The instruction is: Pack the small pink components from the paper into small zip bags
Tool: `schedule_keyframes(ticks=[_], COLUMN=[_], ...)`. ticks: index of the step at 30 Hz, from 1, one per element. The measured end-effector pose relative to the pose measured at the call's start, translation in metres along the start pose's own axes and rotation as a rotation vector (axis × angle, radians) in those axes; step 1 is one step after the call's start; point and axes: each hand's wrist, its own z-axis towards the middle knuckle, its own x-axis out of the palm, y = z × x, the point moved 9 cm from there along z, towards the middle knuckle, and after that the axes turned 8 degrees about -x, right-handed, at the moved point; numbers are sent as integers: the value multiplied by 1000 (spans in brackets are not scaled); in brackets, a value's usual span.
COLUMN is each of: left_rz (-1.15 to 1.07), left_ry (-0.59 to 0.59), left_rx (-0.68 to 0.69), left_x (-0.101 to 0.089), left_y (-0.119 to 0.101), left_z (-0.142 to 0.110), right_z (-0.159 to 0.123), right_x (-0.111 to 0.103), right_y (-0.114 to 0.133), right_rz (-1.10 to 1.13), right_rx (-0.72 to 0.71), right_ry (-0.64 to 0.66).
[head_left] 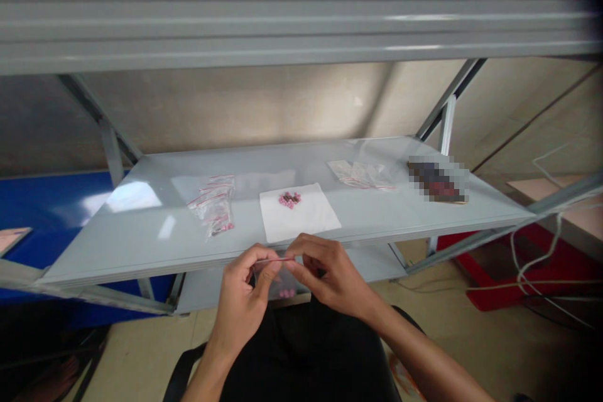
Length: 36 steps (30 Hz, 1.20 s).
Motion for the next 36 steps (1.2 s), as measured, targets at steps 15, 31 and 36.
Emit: schedule_keyframes(ticks=[15, 31, 36], left_rz=[19, 268, 716], left_ry=[-66, -409, -542], left_rx=[22, -65, 25], left_x=[-14, -146, -161], left_y=[-3, 42, 40], left_z=[3, 80, 94], right_z=[2, 16, 36], right_x=[-4, -133, -160], right_y=[1, -91, -149], right_rz=[-79, -883, -1233], right_rx=[-69, 160, 278], right_ry=[19, -306, -106])
